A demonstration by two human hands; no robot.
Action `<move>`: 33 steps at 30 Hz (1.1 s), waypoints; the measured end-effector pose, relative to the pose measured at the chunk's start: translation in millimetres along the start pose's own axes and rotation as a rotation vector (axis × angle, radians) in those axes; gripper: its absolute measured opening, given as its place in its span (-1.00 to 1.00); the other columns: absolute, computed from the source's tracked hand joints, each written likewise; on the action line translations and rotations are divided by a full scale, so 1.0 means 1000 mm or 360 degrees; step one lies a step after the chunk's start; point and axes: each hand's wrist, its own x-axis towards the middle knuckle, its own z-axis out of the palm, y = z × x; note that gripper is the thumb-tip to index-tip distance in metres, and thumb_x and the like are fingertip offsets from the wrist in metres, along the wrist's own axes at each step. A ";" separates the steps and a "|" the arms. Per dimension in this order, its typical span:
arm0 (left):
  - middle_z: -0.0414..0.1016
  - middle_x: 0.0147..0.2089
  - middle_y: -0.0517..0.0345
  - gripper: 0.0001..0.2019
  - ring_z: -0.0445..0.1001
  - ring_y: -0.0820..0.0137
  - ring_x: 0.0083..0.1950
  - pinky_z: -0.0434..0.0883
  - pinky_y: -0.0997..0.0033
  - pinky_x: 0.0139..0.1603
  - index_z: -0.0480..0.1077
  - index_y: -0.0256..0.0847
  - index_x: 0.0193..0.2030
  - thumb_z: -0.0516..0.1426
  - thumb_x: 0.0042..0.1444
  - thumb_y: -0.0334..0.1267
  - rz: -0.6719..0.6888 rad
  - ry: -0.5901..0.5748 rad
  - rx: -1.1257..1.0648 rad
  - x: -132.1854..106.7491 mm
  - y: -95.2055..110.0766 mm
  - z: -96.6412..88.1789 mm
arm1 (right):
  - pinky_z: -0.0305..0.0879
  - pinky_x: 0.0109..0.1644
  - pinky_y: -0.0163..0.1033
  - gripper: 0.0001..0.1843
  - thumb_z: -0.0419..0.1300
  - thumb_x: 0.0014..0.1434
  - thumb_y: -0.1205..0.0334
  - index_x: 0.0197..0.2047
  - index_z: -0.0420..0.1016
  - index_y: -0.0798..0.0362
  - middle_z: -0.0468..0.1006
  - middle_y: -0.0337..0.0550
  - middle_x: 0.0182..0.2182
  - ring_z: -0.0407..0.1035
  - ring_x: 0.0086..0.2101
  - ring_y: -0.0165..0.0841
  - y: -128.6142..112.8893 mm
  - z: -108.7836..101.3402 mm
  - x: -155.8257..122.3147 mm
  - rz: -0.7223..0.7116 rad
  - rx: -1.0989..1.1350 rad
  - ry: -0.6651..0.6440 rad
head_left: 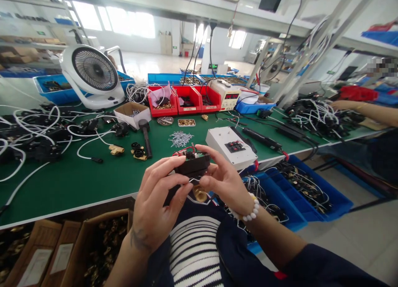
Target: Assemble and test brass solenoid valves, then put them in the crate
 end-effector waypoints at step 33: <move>0.28 0.25 -0.16 -0.19 0.32 0.01 0.31 0.36 -0.07 0.30 0.19 -0.17 0.25 0.41 -0.13 -0.14 -0.0882 -0.0138 0.0073 -0.065 -0.096 0.033 | 0.21 0.30 0.07 -0.31 0.24 0.28 0.07 0.37 0.20 0.16 0.38 0.21 0.22 0.23 0.24 -0.04 0.079 -0.060 0.045 0.0160 -0.2244 0.0150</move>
